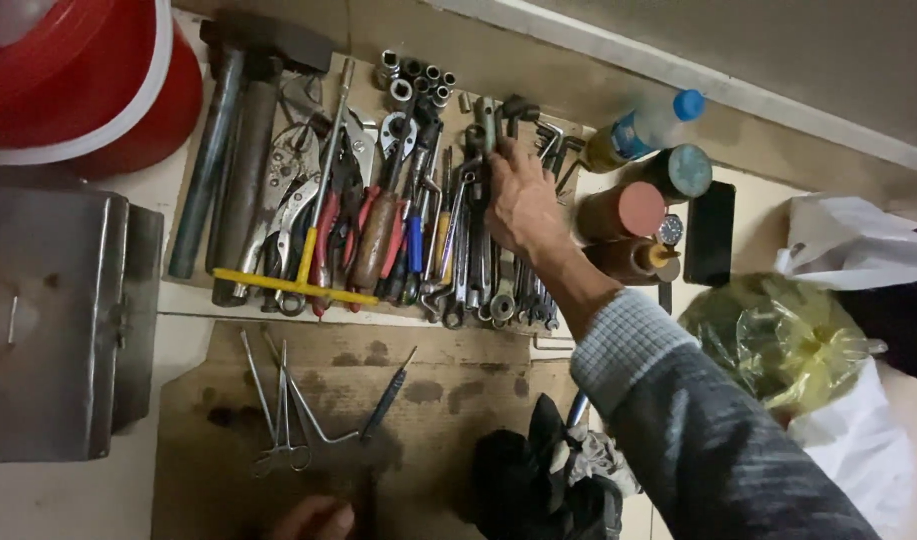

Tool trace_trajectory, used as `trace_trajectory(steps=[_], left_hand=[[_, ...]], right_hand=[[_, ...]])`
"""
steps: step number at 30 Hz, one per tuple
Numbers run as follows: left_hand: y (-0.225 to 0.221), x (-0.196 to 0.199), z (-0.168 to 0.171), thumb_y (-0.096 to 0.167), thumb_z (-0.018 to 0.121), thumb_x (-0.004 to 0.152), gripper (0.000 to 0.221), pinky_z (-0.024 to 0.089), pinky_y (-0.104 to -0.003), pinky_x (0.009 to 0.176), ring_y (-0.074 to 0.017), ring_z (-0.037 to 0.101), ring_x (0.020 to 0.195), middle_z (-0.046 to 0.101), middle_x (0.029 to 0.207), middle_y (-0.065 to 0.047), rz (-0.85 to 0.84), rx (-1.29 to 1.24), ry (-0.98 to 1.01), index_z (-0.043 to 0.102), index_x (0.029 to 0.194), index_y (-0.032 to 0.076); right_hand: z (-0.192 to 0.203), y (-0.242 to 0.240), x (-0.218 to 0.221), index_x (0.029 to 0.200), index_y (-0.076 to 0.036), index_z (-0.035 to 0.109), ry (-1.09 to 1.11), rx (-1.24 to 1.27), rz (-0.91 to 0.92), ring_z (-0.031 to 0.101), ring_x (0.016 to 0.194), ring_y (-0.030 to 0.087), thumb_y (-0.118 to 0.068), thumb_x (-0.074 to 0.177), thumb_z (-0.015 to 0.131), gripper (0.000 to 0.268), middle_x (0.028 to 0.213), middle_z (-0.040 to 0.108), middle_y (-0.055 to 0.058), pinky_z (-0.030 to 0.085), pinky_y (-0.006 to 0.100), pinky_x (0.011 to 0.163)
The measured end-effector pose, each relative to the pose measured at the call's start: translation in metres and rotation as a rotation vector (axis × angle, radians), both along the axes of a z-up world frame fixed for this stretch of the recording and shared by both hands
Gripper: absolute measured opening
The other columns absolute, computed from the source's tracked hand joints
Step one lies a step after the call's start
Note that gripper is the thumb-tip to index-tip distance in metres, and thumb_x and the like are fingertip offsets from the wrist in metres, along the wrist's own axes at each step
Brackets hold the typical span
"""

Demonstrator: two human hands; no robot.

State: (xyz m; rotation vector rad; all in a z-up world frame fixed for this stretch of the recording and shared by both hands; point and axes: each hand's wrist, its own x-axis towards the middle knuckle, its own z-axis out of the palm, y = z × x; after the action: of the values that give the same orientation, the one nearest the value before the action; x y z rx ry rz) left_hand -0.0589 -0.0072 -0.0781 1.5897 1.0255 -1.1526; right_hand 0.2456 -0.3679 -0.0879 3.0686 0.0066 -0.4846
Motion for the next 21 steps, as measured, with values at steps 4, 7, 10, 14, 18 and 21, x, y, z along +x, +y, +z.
trace_trajectory(steps=[4, 7, 10, 14, 18, 21], left_hand=[[-0.001, 0.003, 0.005, 0.026, 0.077, 0.086, 0.028, 0.059, -0.028, 0.077, -0.0194, 0.081, 0.082, 0.088, 0.088, -0.009, -0.026, -0.031, -0.095, 0.086, 0.109, 0.012], [-0.013, 0.015, 0.026, 0.018, 0.077, 0.087, 0.022, 0.05, -0.029, 0.071, -0.026, 0.073, 0.069, 0.079, 0.076, -0.017, 0.095, -0.104, -0.117, 0.083, 0.094, -0.001], [-0.019, 0.018, 0.023, 0.028, 0.071, 0.09, 0.02, 0.049, -0.03, 0.059, -0.0195, 0.071, 0.065, 0.078, 0.074, -0.009, -0.106, -0.139, -0.124, 0.078, 0.095, 0.011], [-0.038, 0.028, 0.07, 0.04, 0.064, 0.089, 0.033, 0.049, -0.026, 0.082, -0.0107, 0.068, 0.084, 0.078, 0.093, 0.004, -0.327, -0.156, -0.231, 0.08, 0.11, 0.02], [-0.04, 0.005, 0.066, 0.053, 0.063, 0.081, 0.038, 0.045, -0.027, 0.093, -0.0102, 0.068, 0.104, 0.074, 0.112, 0.01, -0.532, -0.103, -0.284, 0.072, 0.11, 0.031], [-0.037, -0.022, 0.042, 0.042, 0.069, 0.083, 0.028, 0.049, -0.028, 0.082, -0.0125, 0.07, 0.09, 0.077, 0.097, 0.003, -0.471, -0.195, -0.435, 0.073, 0.1, 0.02]], right_hand=[[-0.01, -0.019, -0.032, 0.129, 0.004, 0.056, -0.486, 0.317, 0.171, 0.06, 0.097, 0.028, 0.002, 0.096, 0.045, 0.034, 0.116, 0.065, 0.019, 0.055, 0.031, 0.059], [0.113, 0.03, -0.108, 0.096, -0.004, 0.055, -0.021, 0.693, -0.124, 0.072, 0.071, 0.027, -0.017, 0.098, 0.049, 0.014, 0.114, 0.07, 0.021, 0.063, 0.034, 0.058], [0.155, 0.019, -0.213, 0.101, -0.01, 0.061, 0.194, 0.757, 0.249, 0.073, 0.08, 0.02, -0.027, 0.102, 0.046, 0.022, 0.089, 0.068, 0.008, 0.064, 0.034, 0.067], [0.162, -0.003, -0.343, 0.131, -0.012, 0.058, 0.472, 0.764, 0.135, 0.073, 0.092, 0.03, -0.038, 0.1, 0.053, 0.041, 0.114, 0.068, 0.011, 0.057, 0.039, 0.079], [0.104, -0.003, -0.433, 0.142, -0.035, 0.049, 0.372, 0.301, -0.246, 0.067, 0.117, 0.026, -0.064, 0.077, 0.069, 0.074, 0.13, 0.065, 0.0, 0.058, 0.044, 0.09], [0.076, 0.003, -0.445, 0.152, -0.034, 0.038, 0.294, 0.135, -0.353, 0.061, 0.128, 0.03, -0.074, 0.069, 0.069, 0.097, 0.14, 0.061, 0.003, 0.056, 0.051, 0.094]])
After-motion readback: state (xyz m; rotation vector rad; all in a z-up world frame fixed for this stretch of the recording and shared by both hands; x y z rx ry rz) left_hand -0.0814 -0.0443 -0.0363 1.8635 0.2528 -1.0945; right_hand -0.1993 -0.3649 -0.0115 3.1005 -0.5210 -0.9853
